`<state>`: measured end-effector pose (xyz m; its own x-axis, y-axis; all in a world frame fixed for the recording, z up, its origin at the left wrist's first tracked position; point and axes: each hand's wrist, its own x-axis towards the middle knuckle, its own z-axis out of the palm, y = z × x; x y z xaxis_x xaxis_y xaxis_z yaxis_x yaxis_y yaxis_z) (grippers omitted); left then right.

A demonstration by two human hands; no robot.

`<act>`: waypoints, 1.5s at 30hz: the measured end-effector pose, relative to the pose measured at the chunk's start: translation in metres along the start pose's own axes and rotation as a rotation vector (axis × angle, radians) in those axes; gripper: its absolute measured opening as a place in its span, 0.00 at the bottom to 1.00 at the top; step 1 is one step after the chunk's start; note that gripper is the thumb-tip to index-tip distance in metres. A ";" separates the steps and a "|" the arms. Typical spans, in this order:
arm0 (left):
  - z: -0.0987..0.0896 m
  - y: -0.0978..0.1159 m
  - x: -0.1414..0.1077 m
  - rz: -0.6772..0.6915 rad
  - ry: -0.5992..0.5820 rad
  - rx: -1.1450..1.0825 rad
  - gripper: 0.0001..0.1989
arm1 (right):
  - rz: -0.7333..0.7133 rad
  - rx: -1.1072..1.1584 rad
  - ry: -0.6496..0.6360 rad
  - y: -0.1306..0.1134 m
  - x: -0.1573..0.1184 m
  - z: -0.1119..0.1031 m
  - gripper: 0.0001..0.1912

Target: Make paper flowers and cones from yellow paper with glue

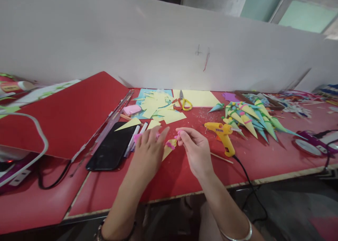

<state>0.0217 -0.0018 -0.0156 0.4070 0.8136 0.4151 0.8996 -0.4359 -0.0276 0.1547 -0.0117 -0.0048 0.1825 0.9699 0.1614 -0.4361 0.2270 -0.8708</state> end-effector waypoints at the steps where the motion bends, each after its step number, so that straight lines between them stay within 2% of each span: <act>1: -0.001 0.005 0.002 0.025 -0.020 -0.037 0.19 | 0.002 0.012 -0.001 0.000 0.000 0.000 0.04; 7: 0.000 0.018 0.010 -0.026 -0.313 -0.090 0.16 | 0.044 0.046 0.003 0.000 0.002 -0.001 0.05; 9: -0.001 0.016 0.011 -0.078 -0.360 -0.106 0.15 | 0.049 0.077 -0.013 -0.001 0.002 0.000 0.06; 11: -0.002 0.013 0.011 -0.148 -0.328 -0.185 0.14 | 0.057 0.106 -0.018 -0.002 0.002 0.000 0.06; 14: -0.003 0.007 0.011 -0.233 -0.163 -0.445 0.15 | 0.087 0.147 0.009 -0.003 0.003 0.001 0.04; 17: -0.006 0.004 0.011 -0.313 -0.045 -0.702 0.17 | 0.115 0.173 0.033 -0.002 0.004 0.000 0.08; 24: -0.012 0.010 0.013 -0.641 0.000 -1.324 0.16 | 0.082 0.107 0.057 0.001 0.004 -0.001 0.04; 26: -0.013 0.012 0.014 -0.653 -0.024 -1.469 0.15 | 0.087 0.071 0.019 0.001 0.003 -0.001 0.05; 28: -0.013 0.013 0.015 -0.664 -0.067 -1.580 0.16 | 0.082 0.027 -0.011 0.000 0.002 0.000 0.06; 33: -0.012 0.016 0.016 -0.860 -0.093 -1.715 0.17 | 0.011 -0.141 0.020 -0.002 0.000 0.000 0.05; 39: -0.014 0.017 0.017 -0.726 -0.085 -1.801 0.17 | -0.137 -0.347 0.014 0.002 0.002 -0.007 0.10; 41: -0.015 0.018 0.017 -0.715 -0.062 -1.821 0.17 | -0.125 -0.346 0.010 0.004 0.003 -0.008 0.10; 45: -0.017 0.019 0.018 -0.739 -0.048 -1.855 0.16 | -0.045 -0.196 0.020 0.004 0.003 -0.006 0.07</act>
<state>0.0434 -0.0018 0.0073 0.1335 0.9839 -0.1189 -0.3535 0.1593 0.9218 0.1589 -0.0083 -0.0112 0.2161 0.9567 0.1951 -0.2476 0.2470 -0.9368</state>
